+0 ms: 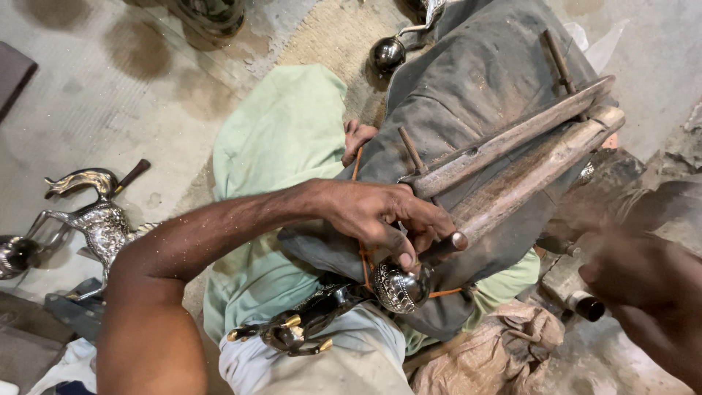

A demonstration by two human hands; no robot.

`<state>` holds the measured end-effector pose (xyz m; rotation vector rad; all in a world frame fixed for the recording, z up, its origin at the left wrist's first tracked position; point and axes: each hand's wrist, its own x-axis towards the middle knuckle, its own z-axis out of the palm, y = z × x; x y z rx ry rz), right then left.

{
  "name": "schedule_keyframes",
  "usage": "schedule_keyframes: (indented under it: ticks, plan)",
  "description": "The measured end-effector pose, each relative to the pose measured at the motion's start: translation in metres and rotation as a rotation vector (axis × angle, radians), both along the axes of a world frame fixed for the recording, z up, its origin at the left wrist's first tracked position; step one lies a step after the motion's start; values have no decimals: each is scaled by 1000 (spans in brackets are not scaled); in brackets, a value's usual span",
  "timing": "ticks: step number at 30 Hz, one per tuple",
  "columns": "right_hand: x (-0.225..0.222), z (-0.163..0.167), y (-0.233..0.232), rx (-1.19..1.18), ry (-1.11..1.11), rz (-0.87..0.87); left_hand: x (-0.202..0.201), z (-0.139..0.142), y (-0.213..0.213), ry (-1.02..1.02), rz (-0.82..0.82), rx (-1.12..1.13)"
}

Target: The person sits on the floor holding a small punch against silver-plated metal ornaments, including a bell-shaped piece and a horse figurine, and strikes the punch with a wooden mallet to shape and decorate the metal. They reposition each piece on a sandbag cushion and work on different ornaments one after another.

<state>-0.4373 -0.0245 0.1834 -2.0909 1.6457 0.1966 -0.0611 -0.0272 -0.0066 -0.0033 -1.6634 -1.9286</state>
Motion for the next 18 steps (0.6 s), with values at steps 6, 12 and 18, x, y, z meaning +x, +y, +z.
schedule_keyframes:
  ticks: [6,12,18]
  plan:
    - [7,-2,-10,13,114,55,4,0,1,32,-69,91]
    - [3,-3,-16,55,211,63,5,-5,6,28,-54,181]
    - [9,-13,-19,118,18,-38,27,11,18,0,258,356]
